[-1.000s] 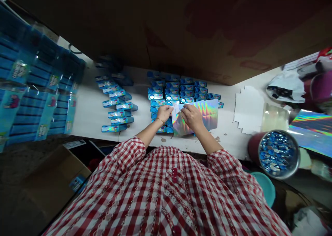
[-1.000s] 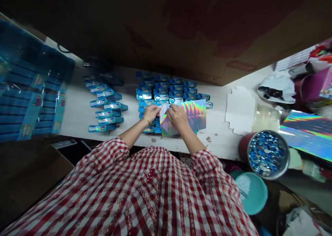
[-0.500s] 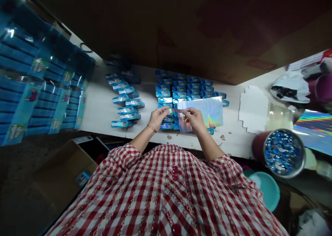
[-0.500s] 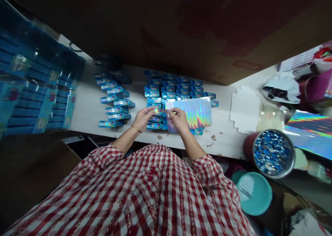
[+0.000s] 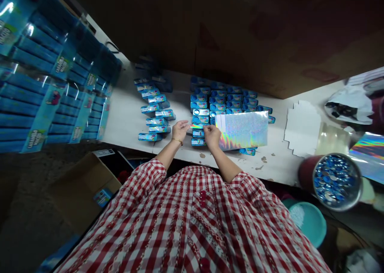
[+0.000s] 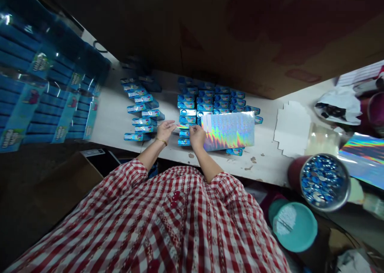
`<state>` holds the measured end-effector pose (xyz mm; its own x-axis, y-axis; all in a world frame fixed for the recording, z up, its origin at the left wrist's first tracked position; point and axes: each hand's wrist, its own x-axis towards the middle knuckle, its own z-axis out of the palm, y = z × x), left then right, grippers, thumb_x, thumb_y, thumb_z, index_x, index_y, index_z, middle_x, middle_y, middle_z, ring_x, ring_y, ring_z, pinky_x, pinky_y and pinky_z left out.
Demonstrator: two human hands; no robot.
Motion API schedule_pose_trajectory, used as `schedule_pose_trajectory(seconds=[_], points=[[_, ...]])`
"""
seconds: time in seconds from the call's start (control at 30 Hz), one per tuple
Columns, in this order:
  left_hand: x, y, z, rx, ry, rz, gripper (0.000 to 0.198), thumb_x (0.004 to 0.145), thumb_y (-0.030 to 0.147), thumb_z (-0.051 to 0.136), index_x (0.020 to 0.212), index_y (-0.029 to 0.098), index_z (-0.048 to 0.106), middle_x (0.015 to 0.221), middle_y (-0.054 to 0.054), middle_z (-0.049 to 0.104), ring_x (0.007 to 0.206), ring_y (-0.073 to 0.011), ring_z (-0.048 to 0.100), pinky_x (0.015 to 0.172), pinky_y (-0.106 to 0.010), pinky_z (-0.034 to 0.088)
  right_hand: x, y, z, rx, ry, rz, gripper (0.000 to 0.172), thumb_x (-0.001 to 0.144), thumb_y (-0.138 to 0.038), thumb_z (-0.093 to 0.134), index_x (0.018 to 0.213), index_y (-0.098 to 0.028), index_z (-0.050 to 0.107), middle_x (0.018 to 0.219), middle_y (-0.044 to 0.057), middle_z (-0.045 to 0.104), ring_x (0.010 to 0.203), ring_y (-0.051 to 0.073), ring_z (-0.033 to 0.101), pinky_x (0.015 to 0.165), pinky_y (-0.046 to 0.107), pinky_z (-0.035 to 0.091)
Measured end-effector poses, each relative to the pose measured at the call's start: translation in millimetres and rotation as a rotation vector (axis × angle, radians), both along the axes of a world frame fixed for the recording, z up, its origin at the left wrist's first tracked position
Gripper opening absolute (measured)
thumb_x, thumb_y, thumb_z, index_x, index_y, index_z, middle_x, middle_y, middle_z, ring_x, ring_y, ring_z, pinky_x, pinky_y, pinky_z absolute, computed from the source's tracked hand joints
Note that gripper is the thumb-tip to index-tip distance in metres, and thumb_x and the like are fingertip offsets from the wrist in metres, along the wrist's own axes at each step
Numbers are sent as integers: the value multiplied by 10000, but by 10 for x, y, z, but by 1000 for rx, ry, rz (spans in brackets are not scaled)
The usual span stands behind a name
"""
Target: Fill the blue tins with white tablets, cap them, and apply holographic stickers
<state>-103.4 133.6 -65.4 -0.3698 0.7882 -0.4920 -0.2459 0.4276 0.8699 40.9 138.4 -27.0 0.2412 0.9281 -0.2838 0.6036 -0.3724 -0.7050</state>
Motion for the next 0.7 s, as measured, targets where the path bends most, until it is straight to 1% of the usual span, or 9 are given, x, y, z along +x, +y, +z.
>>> schedule_pose_trajectory(seconds=[0.13, 0.3, 0.47, 0.53, 0.6, 0.67, 0.7], points=[[30, 42, -70, -14, 20, 5, 282, 555, 178, 698, 824, 136, 623, 637, 1, 618, 661, -143, 604, 729, -303, 478, 12, 44, -13, -34, -100, 66, 215, 789, -348, 555, 749, -178, 680, 691, 29, 682, 649, 164, 589, 636, 250, 402], [29, 24, -122, -36, -3, 26, 304, 544, 188, 704, 829, 141, 611, 638, 9, 625, 642, -132, 598, 721, -293, 480, 6, 66, -1, -86, -165, 118, 229, 821, -355, 532, 783, -188, 683, 729, 32, 696, 676, 167, 601, 644, 250, 402], [76, 32, -132, -66, 8, -20, 290, 558, 184, 703, 828, 144, 604, 639, 4, 622, 640, -140, 597, 688, -294, 483, -13, 97, 36, -152, -262, 177, 236, 850, -353, 504, 820, -197, 678, 802, 46, 703, 757, 179, 620, 670, 252, 405], [105, 43, -141, -76, 22, -46, 272, 579, 188, 692, 832, 144, 601, 634, 4, 612, 633, -141, 593, 673, -293, 483, -18, 105, 67, -170, -315, 203, 230, 858, -348, 497, 894, -197, 667, 841, 53, 703, 798, 187, 626, 693, 257, 409], [116, 49, -163, -79, 43, -63, 260, 601, 187, 674, 846, 145, 598, 636, 5, 604, 629, -142, 590, 667, -293, 483, -20, 94, 114, -172, -378, 235, 264, 874, -345, 478, 1027, -194, 631, 878, 63, 700, 835, 198, 628, 709, 265, 413], [95, 48, -191, -84, 110, -73, 272, 595, 178, 678, 853, 153, 597, 651, 6, 600, 645, -145, 590, 681, -296, 482, -27, 60, 173, -151, -450, 320, 313, 910, -328, 413, 1140, -203, 584, 937, 77, 692, 867, 205, 629, 722, 276, 418], [73, 46, -199, -90, 160, -77, 279, 584, 169, 685, 849, 158, 599, 661, 6, 600, 659, -147, 591, 693, -297, 481, -35, 36, 203, -147, -488, 396, 334, 925, -304, 375, 1186, -218, 564, 966, 83, 686, 877, 207, 631, 727, 283, 421]])
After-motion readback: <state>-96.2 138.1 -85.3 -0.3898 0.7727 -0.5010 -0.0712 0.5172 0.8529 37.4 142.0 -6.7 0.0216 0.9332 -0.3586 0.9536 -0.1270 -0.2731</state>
